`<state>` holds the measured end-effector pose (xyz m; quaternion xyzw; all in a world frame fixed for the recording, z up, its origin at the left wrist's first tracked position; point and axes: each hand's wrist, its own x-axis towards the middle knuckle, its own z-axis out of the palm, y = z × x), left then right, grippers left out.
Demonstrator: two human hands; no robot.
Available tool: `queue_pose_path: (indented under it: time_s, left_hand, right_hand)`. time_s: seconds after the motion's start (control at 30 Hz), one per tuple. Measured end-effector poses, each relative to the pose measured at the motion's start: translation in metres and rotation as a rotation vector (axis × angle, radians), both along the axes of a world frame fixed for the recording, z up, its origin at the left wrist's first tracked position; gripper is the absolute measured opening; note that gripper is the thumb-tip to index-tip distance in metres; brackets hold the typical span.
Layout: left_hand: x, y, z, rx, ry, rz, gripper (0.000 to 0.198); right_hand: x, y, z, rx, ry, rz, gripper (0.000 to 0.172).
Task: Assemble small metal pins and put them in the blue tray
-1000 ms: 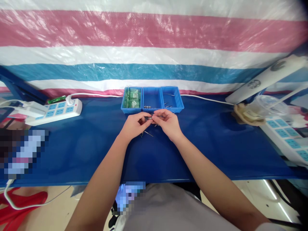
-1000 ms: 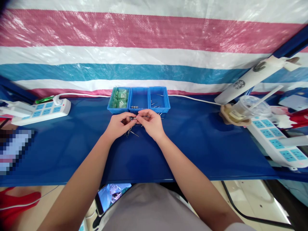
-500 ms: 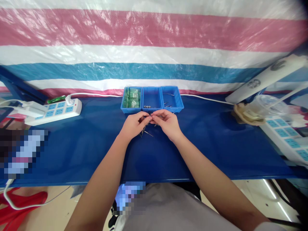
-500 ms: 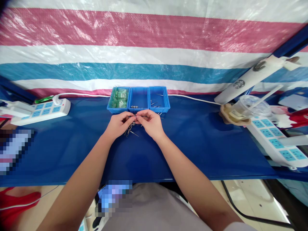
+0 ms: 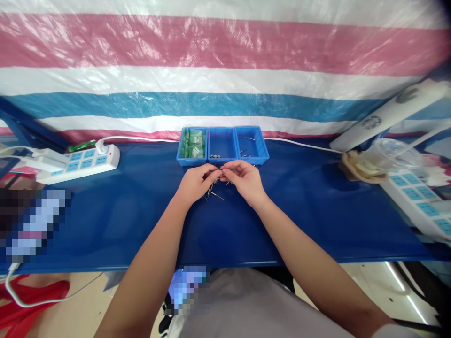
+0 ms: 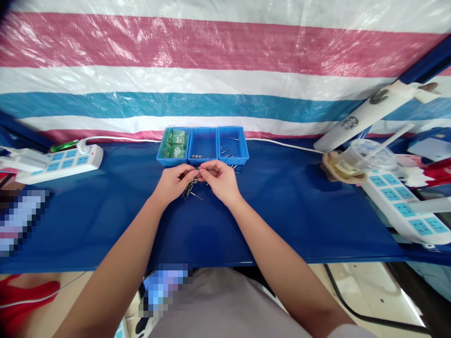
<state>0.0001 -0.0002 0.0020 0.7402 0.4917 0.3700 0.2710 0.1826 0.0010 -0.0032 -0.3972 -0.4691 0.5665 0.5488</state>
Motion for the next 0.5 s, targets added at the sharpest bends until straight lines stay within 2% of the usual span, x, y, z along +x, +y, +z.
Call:
queue_pose_path:
  time_s: [0.23, 0.5]
  left_hand:
    - [0.001, -0.001, -0.004, 0.047, -0.033, 0.002, 0.028]
    - [-0.001, 0.0, 0.0, 0.001, -0.001, -0.002, 0.033]
  right_hand:
    - [0.0, 0.003, -0.005, -0.001, -0.035, -0.033, 0.039]
    - [0.0, -0.003, 0.005, 0.019, -0.03, -0.001, 0.035]
